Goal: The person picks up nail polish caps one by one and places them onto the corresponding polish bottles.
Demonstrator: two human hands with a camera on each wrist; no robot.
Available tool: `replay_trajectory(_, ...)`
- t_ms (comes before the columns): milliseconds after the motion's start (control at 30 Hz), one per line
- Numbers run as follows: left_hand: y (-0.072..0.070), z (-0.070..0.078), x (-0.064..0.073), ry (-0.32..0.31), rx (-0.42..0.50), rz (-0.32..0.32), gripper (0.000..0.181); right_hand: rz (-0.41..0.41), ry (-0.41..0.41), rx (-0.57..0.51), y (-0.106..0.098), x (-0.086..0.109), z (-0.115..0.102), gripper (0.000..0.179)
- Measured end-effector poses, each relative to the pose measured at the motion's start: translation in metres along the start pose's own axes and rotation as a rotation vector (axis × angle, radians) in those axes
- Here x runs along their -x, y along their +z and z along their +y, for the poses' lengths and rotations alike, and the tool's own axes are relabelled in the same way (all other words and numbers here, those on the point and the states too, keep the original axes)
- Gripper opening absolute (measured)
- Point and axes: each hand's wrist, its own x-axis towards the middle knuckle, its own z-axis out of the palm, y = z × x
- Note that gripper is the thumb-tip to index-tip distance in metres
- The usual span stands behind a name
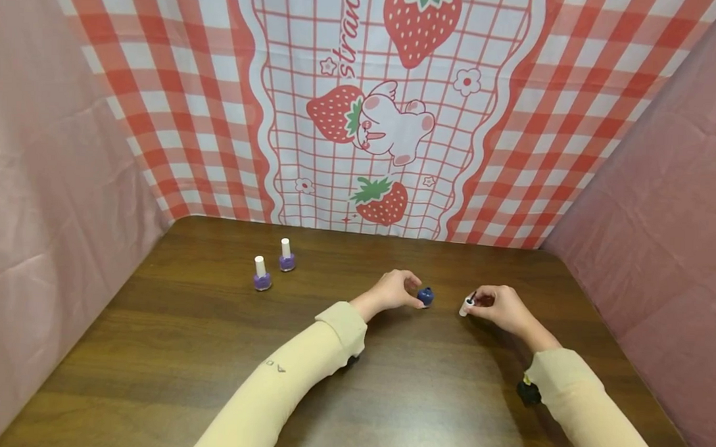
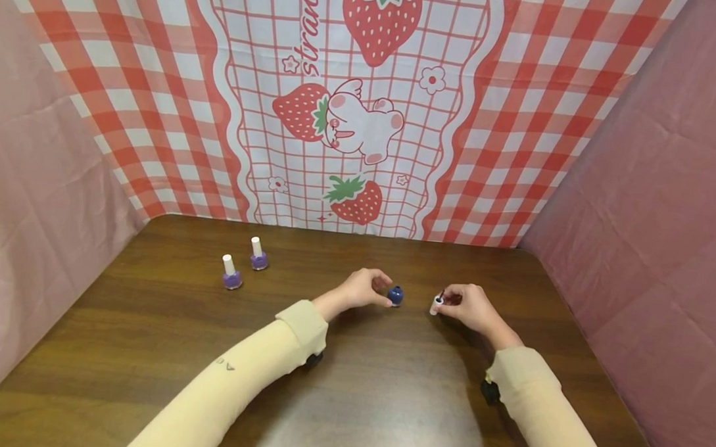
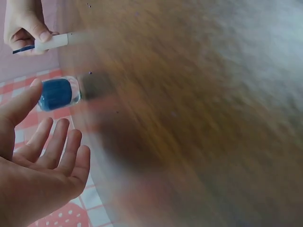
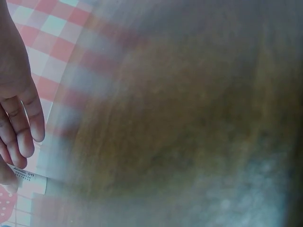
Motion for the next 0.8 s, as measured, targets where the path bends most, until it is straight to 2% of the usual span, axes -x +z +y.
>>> replay_trajectory(133,0.004,0.003,-0.005,-0.004,-0.018,0.001,0.039,0.003,-0.002,0.0,-0.001,0.0,0.0,0.016)
replay_trajectory(367,0.009,0.006,-0.009,-0.045,-0.026,0.029,0.03,-0.006,-0.005,0.001,0.0,0.0,0.0,0.016)
replay_trajectory(800,0.016,0.007,-0.011,-0.046,-0.104,0.086,0.024,-0.051,-0.034,0.031,0.001,-0.002,0.004,0.021)
